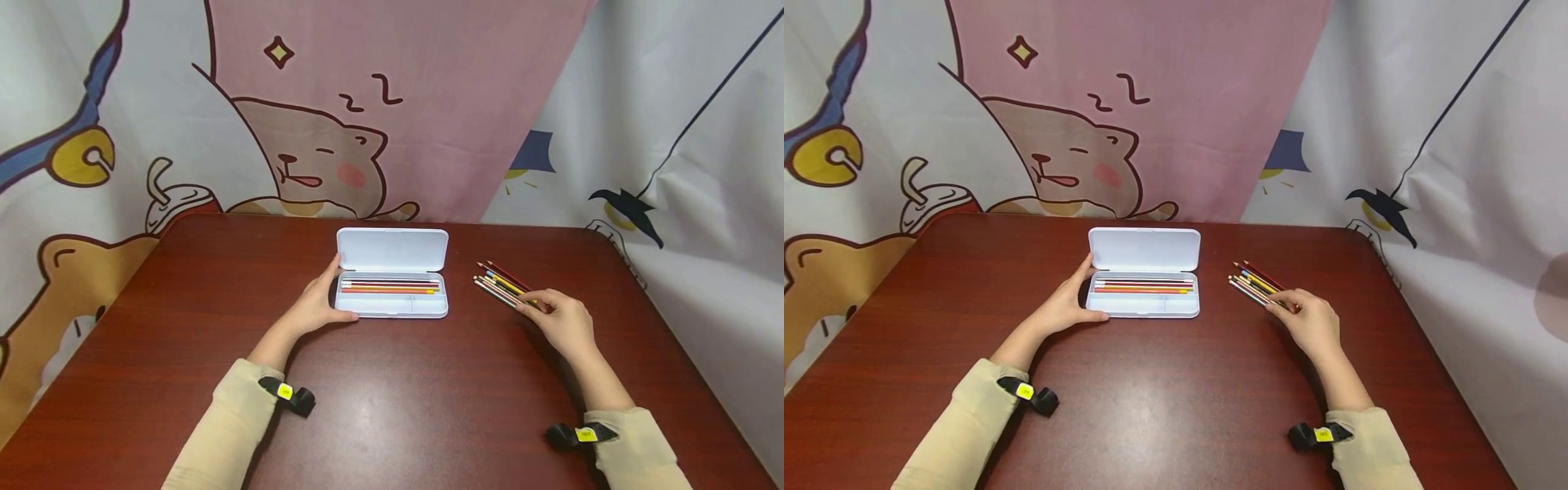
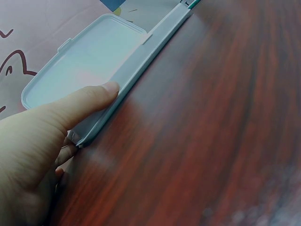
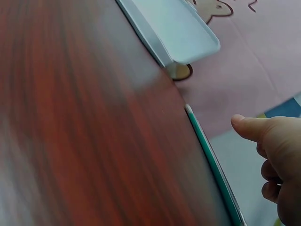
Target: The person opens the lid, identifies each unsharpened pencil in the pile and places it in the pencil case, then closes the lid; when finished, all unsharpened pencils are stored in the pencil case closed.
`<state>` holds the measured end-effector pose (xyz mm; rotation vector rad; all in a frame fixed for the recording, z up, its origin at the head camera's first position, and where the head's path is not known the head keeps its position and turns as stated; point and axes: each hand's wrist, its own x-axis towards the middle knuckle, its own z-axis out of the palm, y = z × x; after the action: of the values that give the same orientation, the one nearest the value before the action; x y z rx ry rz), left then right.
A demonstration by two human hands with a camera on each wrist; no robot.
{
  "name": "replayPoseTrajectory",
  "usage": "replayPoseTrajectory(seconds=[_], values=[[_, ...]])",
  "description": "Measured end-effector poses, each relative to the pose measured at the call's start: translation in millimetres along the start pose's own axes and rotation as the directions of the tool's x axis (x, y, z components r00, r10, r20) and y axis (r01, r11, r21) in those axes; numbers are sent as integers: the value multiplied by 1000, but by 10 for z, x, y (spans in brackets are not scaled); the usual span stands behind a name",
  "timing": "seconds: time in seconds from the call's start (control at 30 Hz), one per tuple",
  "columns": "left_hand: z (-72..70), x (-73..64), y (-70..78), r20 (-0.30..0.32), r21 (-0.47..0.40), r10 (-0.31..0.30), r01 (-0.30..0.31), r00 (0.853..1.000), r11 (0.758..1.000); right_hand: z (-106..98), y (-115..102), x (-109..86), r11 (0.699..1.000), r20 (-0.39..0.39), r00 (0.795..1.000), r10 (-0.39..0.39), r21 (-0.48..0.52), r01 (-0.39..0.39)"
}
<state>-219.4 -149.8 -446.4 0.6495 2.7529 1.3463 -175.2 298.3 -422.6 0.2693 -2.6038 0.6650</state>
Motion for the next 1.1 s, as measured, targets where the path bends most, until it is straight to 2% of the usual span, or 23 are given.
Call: replayPoseTrajectory(seconds=[0.13,0.4,0.67,1.1], values=[[-5,-4,9,0,1,-4,4,1000,1000,-72,114,-25,1000,18,1000,21,-17,-21],[9,-4,-24,-32,21,56,-55,998,998,-168,291,-46,996,85,992,92,-13,-91],[-10,-5,-1,-3,-3,10,-10,1000,1000,-255,466,-86,991,111,986,126,-56,-120],[7,7,-5,4,-5,-4,4,1000,1000,-309,622,-136,987,144,977,154,-71,-145]])
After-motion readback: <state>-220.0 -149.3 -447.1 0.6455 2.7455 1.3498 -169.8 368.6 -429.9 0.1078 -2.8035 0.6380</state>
